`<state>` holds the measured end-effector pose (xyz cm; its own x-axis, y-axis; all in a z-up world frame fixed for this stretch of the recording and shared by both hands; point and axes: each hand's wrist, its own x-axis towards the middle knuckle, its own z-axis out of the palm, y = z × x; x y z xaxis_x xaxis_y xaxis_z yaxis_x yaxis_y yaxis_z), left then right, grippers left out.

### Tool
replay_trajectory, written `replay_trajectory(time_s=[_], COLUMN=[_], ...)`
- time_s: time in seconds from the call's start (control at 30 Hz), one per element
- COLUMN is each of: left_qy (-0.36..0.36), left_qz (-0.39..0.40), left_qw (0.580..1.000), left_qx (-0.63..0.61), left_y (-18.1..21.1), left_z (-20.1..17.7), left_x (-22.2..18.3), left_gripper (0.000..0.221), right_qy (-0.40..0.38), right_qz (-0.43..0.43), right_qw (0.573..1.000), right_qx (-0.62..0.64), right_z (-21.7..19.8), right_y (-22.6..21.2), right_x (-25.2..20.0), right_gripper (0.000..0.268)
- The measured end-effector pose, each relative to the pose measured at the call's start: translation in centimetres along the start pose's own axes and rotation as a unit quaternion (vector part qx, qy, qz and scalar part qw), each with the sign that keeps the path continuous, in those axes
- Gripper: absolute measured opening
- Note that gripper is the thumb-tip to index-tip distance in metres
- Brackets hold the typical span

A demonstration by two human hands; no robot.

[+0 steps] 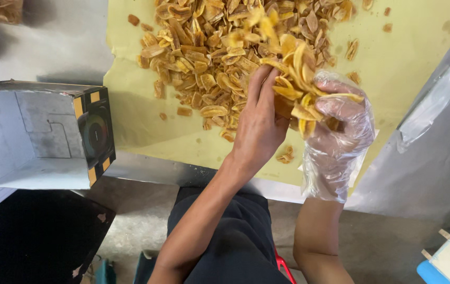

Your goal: The person scoops dried banana chips from a large pile on a yellow sheet and places them into small clear plastic bags. They then seal each bag and set it aside on the table. The process is repeated multiple times throughout the clip.

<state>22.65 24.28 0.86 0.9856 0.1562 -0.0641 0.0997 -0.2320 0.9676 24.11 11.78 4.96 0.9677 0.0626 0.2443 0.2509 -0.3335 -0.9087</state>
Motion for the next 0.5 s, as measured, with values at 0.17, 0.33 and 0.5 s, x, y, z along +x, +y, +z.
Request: replay_trajectory(time_s=[0.17, 0.33, 0.5], left_qy=[-0.010, -0.020, -0.037], left_qz=[-0.007, -0.010, 0.012], left_qw=[1.000, 1.000, 0.999], left_qx=[0.000, -0.001, 0.019], left_y=[0.0, -0.3, -0.5], left_z=[-0.4, -1.0, -1.2], left_x=[0.0, -0.4, -0.7], left_gripper=[0.085, 0.085, 0.083], right_qy=[0.051, 0.058, -0.126], right_qz=[-0.001, 0.160, -0.046], right_qw=[0.999, 0.981, 0.890], right_qx=[-0.014, -0.090, -0.435], right_z=[0.0, -0.7, -0.6], right_y=[0.9, -0.2, 0.6], right_x=[2.1, 2.7, 2.3], right_gripper=[0.028, 0.029, 0.033])
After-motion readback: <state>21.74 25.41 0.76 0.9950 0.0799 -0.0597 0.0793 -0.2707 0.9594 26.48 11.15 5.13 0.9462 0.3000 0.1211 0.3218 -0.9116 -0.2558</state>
